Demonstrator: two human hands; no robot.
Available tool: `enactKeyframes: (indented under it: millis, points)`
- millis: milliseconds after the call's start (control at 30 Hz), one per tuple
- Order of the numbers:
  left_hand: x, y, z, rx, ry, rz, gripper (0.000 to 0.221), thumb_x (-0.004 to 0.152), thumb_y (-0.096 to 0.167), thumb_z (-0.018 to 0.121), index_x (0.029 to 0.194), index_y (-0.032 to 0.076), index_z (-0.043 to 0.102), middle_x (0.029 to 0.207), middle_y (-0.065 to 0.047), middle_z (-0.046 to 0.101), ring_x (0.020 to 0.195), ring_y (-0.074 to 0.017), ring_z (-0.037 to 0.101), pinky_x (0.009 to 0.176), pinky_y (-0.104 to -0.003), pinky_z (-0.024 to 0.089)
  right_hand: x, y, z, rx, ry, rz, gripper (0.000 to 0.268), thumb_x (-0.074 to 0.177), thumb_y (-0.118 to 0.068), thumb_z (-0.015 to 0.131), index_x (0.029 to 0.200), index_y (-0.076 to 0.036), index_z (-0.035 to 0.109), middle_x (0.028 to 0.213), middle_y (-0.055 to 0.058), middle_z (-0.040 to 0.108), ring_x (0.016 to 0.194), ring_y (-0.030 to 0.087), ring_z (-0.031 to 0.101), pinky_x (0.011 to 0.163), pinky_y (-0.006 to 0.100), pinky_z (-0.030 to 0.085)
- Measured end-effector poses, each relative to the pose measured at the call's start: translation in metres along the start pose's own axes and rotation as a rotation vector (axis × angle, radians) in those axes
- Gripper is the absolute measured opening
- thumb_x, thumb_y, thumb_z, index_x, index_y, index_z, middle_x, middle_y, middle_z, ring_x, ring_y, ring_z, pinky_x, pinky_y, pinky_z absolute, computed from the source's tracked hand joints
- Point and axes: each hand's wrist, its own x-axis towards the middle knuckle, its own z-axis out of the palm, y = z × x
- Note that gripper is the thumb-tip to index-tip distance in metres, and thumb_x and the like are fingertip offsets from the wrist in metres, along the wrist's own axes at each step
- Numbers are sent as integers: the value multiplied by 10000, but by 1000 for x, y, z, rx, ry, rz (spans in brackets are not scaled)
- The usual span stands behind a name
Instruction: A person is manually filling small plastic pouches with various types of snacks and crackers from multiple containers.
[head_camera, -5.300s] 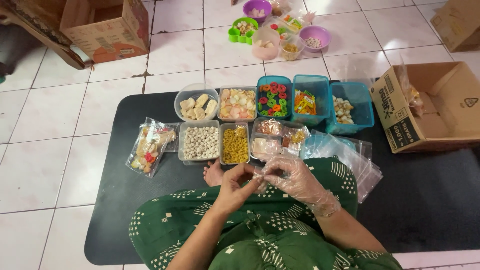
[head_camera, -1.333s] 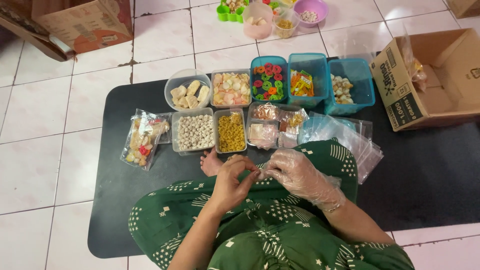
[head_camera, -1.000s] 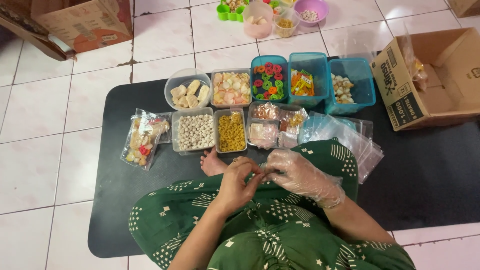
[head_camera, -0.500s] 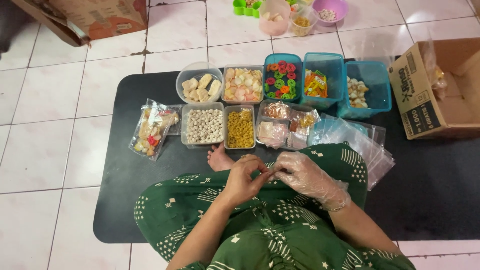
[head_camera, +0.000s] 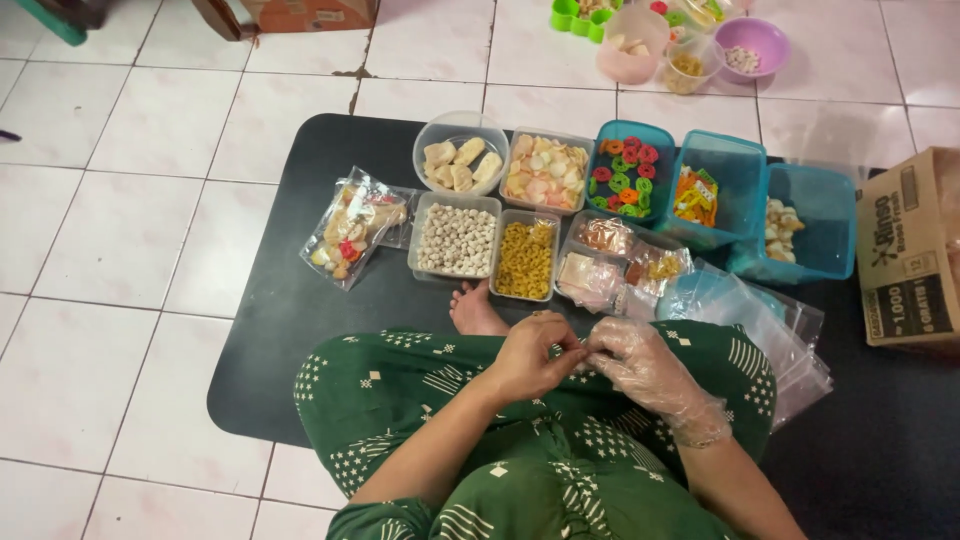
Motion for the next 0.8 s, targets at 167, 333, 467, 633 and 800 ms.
enactKeyframes:
  millis: [167, 333, 467, 633, 800]
  points:
    - [-4, -23, -4, -83, -3, -122, 109, 811, 197, 823, 807, 125, 741, 760, -70, 704, 808, -303, 703, 767, -372, 545, 5, 3, 3, -55, 27, 37, 83, 869, -186, 773, 851, -106, 777, 763, 59, 695, 722, 210, 687, 704, 342, 571]
    - [-7, -33, -56, 53, 78, -230, 191, 812, 235, 840, 930, 94, 787, 825, -162, 733, 839, -358, 723, 775, -441, 570, -6, 40, -5, 84, 226, 221, 72, 852, -81, 778, 875, -14, 779, 763, 133, 746, 725, 208, 710, 699, 358, 582]
    - [-20, -84, -93, 89, 241, -400, 289, 825, 258, 832, 1054, 88, 781, 949, -190, 755, 912, -371, 740, 830, -444, 600, -35, 123, -11, 577, 540, 485, 210, 966, -47, 672, 1101, 103, 614, 923, 205, 719, 835, 281, 733, 763, 399, 612]
    - [-28, -134, -141, 151, 464, -562, 277, 818, 234, 837, 1061, 110, 785, 955, -138, 760, 897, -292, 759, 805, -388, 599, -46, 159, -15, 729, 545, 634, 140, 970, -99, 677, 1043, -24, 584, 900, 229, 739, 787, 336, 754, 701, 439, 603]
    - [-37, -165, -174, 132, 526, -598, 252, 862, 206, 816, 1062, 55, 786, 954, -168, 760, 898, -294, 760, 788, -374, 595, -44, 169, -11, 819, 643, 576, 158, 935, -68, 720, 949, -38, 565, 853, 177, 732, 796, 311, 756, 730, 485, 612]
